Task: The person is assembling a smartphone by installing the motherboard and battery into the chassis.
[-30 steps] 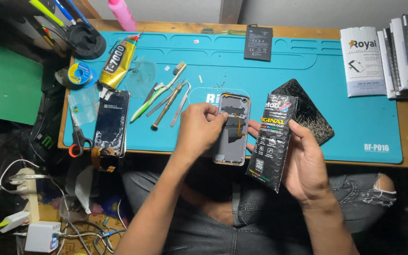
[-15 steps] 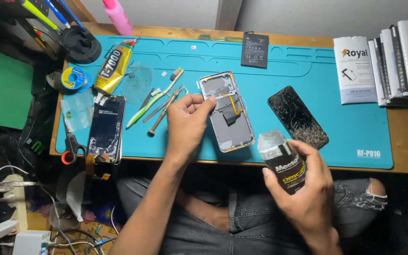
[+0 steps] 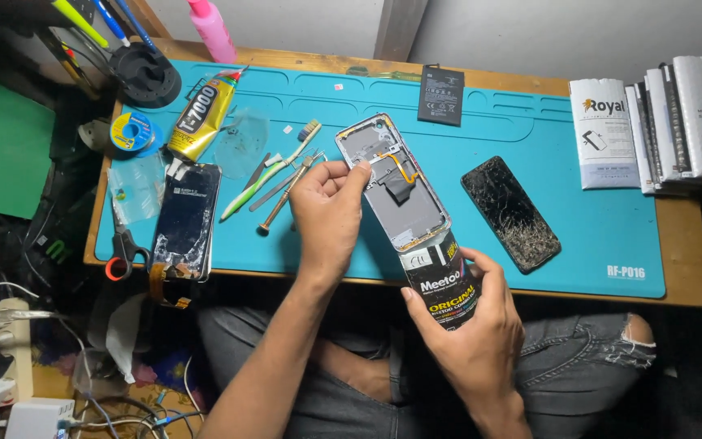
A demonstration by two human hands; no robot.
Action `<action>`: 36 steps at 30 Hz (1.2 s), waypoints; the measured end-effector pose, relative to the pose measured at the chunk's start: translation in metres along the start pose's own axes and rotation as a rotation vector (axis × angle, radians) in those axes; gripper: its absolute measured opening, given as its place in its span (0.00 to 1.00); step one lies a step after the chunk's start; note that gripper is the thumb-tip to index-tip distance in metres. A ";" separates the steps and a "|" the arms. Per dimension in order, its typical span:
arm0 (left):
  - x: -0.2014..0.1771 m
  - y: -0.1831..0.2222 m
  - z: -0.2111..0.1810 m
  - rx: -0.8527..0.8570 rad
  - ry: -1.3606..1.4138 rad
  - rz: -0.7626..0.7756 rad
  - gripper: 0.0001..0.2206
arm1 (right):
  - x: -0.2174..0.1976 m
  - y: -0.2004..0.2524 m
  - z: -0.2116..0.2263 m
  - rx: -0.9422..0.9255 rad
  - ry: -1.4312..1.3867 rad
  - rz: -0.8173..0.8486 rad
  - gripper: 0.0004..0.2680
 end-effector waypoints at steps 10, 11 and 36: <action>0.000 0.000 -0.005 0.121 -0.057 -0.053 0.05 | 0.002 -0.001 0.008 -0.021 0.021 -0.008 0.31; 0.000 0.000 -0.006 0.133 -0.072 -0.061 0.05 | 0.002 -0.001 0.010 -0.025 0.018 -0.015 0.31; 0.011 0.049 -0.009 0.081 0.025 0.023 0.05 | -0.008 -0.023 0.024 -0.151 0.051 -0.065 0.32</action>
Point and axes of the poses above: each hand's wrist, its own y-axis away from the middle knuckle, its own x-axis out of the palm, z = x × y, the point moved 6 cm from there along -y, towards the middle knuckle, and after that the axes turned 3 degrees about x, right-handed, at the moved point
